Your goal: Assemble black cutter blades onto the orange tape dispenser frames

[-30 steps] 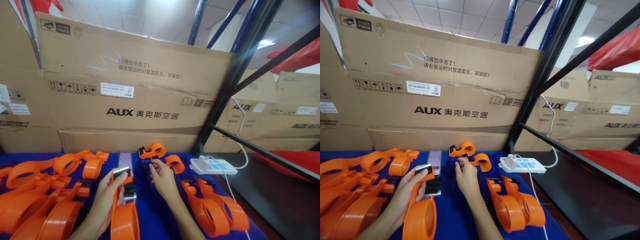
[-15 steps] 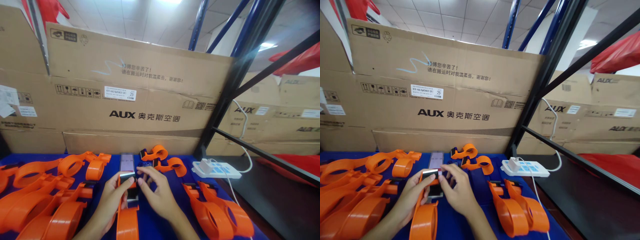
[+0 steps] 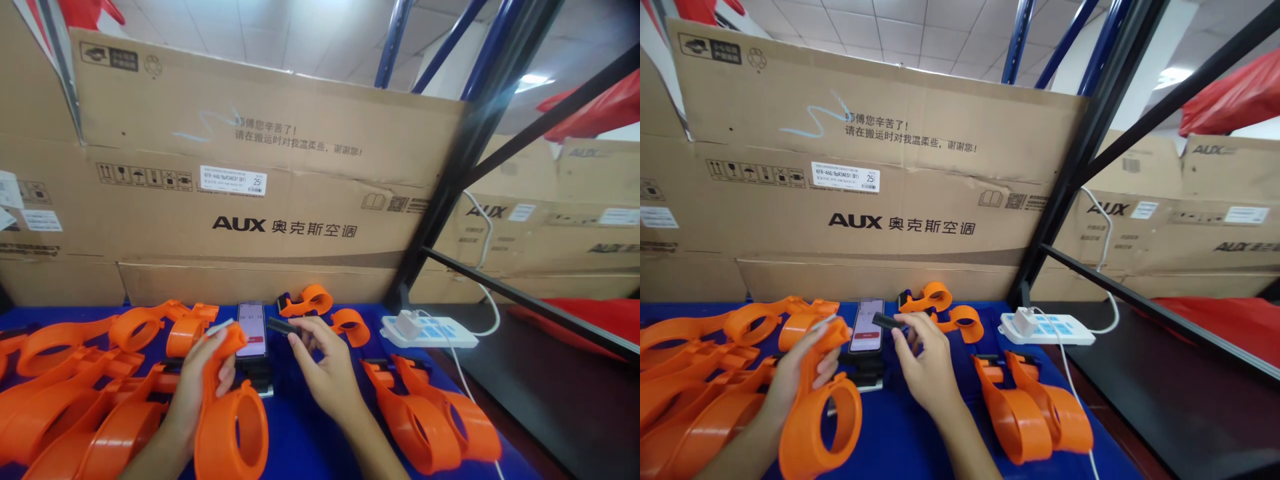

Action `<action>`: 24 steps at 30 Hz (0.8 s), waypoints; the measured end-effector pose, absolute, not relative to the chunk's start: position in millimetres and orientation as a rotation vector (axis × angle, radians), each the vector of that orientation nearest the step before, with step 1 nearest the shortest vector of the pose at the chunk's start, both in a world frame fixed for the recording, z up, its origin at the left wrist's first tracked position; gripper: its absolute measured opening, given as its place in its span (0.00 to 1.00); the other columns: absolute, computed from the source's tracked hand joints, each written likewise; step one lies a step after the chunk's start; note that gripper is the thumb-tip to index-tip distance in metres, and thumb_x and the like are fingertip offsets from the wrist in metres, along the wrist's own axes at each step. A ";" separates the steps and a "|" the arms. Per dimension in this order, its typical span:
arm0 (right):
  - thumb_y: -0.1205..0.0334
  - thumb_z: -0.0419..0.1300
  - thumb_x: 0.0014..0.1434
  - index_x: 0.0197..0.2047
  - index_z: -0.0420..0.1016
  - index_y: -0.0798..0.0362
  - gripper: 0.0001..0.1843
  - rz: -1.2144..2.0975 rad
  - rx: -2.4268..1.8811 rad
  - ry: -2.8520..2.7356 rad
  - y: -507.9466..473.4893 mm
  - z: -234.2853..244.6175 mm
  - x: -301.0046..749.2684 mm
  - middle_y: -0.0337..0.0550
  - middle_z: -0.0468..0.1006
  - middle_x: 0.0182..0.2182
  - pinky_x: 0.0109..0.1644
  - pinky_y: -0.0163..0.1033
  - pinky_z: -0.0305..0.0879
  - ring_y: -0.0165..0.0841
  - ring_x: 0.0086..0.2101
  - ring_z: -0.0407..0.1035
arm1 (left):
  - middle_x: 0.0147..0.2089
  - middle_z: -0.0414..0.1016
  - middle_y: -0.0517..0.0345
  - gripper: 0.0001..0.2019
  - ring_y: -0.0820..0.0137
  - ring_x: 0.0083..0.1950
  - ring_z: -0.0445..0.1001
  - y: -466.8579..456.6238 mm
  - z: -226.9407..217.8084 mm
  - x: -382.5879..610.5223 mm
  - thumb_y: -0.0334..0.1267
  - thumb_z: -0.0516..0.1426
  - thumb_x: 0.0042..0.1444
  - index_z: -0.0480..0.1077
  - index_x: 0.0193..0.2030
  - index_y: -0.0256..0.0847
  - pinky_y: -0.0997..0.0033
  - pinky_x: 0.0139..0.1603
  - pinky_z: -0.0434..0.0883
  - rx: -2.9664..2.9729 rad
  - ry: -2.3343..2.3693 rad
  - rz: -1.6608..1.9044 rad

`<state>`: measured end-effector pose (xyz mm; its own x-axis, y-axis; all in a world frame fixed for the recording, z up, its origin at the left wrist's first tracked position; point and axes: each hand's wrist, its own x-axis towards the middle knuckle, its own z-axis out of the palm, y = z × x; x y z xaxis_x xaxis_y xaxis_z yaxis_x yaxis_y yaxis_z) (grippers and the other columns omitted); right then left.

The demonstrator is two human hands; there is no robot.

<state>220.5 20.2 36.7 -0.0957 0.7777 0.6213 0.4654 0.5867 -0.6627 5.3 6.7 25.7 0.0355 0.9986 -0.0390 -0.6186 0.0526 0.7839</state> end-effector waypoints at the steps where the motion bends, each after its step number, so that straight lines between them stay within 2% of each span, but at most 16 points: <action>1: 0.60 0.60 0.70 0.52 0.78 0.49 0.10 0.337 -1.081 -1.763 20.9 36.1 221.8 0.43 0.78 0.38 0.37 0.39 0.69 0.35 0.33 0.71 | 0.22 0.70 0.65 0.08 0.81 0.14 0.57 6.6 28.2 0.1 0.44 0.59 0.65 0.73 0.45 0.44 0.83 0.15 0.56 0.648 0.646 1.427; 4: 0.62 0.61 0.68 0.49 0.78 0.48 0.08 0.297 -1.144 -1.995 20.4 30.6 219.0 0.45 0.81 0.42 0.45 0.42 0.70 0.39 0.40 0.73 | 0.33 0.80 0.58 0.06 0.81 0.14 0.61 5.7 29.7 -13.0 0.36 0.58 0.62 0.73 0.46 0.45 0.82 0.14 0.60 0.609 0.417 1.410; 8: 0.65 0.61 0.67 0.48 0.77 0.49 0.07 0.242 -1.145 -2.239 16.0 17.8 201.9 0.46 0.82 0.45 0.49 0.43 0.69 0.41 0.45 0.72 | 0.32 0.79 0.55 0.06 0.81 0.13 0.62 4.5 20.5 -16.4 0.34 0.59 0.57 0.73 0.42 0.41 0.82 0.10 0.59 0.723 0.219 1.198; 14: 0.67 0.60 0.67 0.51 0.78 0.49 0.11 0.310 -1.207 -2.270 11.8 9.3 180.2 0.45 0.79 0.39 0.45 0.40 0.67 0.38 0.41 0.72 | 0.35 0.82 0.50 0.05 0.79 0.13 0.65 3.3 14.0 -8.7 0.35 0.58 0.59 0.73 0.42 0.41 0.81 0.11 0.62 0.788 0.259 1.129; 17: 0.72 0.58 0.65 0.48 0.79 0.49 0.13 0.383 -1.118 -2.319 11.2 10.9 179.8 0.44 0.79 0.39 0.46 0.39 0.66 0.37 0.42 0.71 | 0.32 0.81 0.52 0.04 0.78 0.13 0.65 5.0 15.7 -6.6 0.35 0.58 0.58 0.73 0.39 0.41 0.81 0.11 0.59 0.802 0.308 1.150; 20: 0.77 0.55 0.63 0.48 0.79 0.49 0.18 0.397 -1.120 -2.206 10.6 14.8 185.5 0.45 0.79 0.41 0.48 0.41 0.67 0.38 0.43 0.72 | 0.23 0.75 0.59 0.03 0.78 0.11 0.61 8.0 15.2 -1.4 0.37 0.58 0.59 0.72 0.36 0.41 0.82 0.11 0.56 0.857 0.428 1.209; 22: 0.73 0.53 0.67 0.53 0.79 0.50 0.18 0.444 -1.119 -2.026 9.6 18.9 190.4 0.47 0.80 0.43 0.49 0.42 0.68 0.39 0.44 0.73 | 0.16 0.68 0.65 0.05 0.79 0.10 0.58 9.5 12.5 4.1 0.39 0.58 0.61 0.72 0.37 0.41 0.83 0.12 0.54 0.886 0.616 1.275; 24: 0.65 0.53 0.72 0.55 0.78 0.49 0.15 0.536 -1.073 -1.863 8.1 23.5 194.5 0.47 0.81 0.44 0.49 0.42 0.69 0.38 0.44 0.74 | 0.14 0.64 0.69 0.07 0.79 0.11 0.56 9.6 8.5 10.0 0.41 0.58 0.63 0.73 0.42 0.42 0.83 0.13 0.55 0.914 0.812 1.321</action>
